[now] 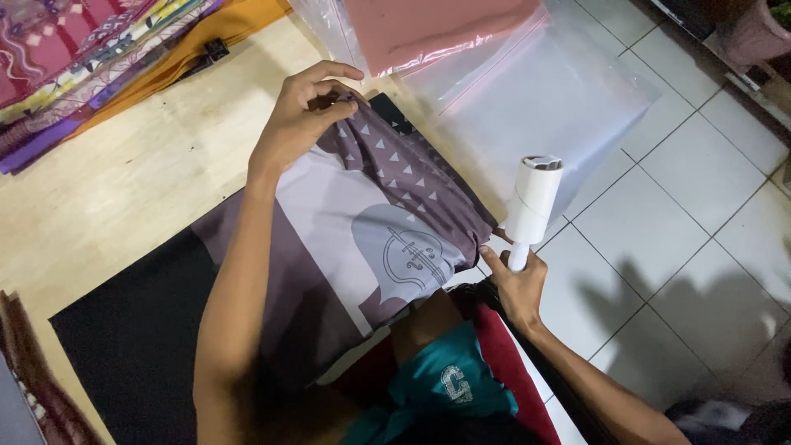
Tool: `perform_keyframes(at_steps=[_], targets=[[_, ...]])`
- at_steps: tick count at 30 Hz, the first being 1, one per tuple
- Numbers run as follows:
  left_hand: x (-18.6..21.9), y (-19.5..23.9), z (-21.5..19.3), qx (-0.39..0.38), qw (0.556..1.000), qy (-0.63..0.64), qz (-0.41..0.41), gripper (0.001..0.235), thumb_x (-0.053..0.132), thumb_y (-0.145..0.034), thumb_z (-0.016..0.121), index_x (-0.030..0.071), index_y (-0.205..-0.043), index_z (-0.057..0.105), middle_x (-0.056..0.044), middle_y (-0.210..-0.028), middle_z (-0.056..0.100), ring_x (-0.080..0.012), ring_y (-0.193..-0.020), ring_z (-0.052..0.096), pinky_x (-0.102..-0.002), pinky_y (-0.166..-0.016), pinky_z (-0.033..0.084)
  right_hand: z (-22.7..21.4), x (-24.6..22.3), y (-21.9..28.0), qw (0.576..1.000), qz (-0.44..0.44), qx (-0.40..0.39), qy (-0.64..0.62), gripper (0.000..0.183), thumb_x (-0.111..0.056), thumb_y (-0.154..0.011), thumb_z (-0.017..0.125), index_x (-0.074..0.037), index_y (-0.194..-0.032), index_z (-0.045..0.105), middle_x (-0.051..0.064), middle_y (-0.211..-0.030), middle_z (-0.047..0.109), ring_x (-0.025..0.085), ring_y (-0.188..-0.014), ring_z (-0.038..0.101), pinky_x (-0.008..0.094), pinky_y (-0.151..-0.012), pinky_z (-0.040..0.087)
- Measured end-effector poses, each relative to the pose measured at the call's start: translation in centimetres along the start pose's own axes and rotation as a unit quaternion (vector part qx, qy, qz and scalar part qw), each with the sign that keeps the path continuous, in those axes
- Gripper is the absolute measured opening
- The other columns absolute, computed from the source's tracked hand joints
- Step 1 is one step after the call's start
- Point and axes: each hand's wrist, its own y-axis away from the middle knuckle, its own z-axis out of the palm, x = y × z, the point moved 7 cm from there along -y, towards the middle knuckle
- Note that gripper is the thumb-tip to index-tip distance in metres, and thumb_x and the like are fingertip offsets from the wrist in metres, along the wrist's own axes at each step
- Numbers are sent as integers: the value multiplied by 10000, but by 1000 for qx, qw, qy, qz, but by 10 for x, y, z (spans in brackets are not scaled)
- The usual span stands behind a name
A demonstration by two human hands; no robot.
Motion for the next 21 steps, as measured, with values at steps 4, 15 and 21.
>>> perform_keyframes(at_steps=[4,15,21], targets=[[3,-5,2,17,1000,-9,15,250,61,-968,669,160,-1198,674,-26,-886,659,-88,-848,562,-228,-793,414,-1,5,0,1000,-3,8,7,300,-197,-847,828,-9,-1058,724,-49,-552,406,56,-517,386,236,-474,388],[8,-14,11,22,999,-22,8,251,40,-960,625,172,-1170,661,-4,-848,623,-69,-765,492,-212,-742,372,0,5,0,999,18,-3,-40,216,-220,-947,682,-10,-991,655,21,-602,461,112,-496,423,265,-438,368],[-4,-25,11,35,999,-18,11,244,29,-969,648,172,-1166,642,-16,-910,641,-67,-724,491,-207,-694,386,-1,13,-11,998,-6,-32,-58,204,-190,-969,654,3,-1025,622,26,-602,482,113,-487,437,259,-423,380]])
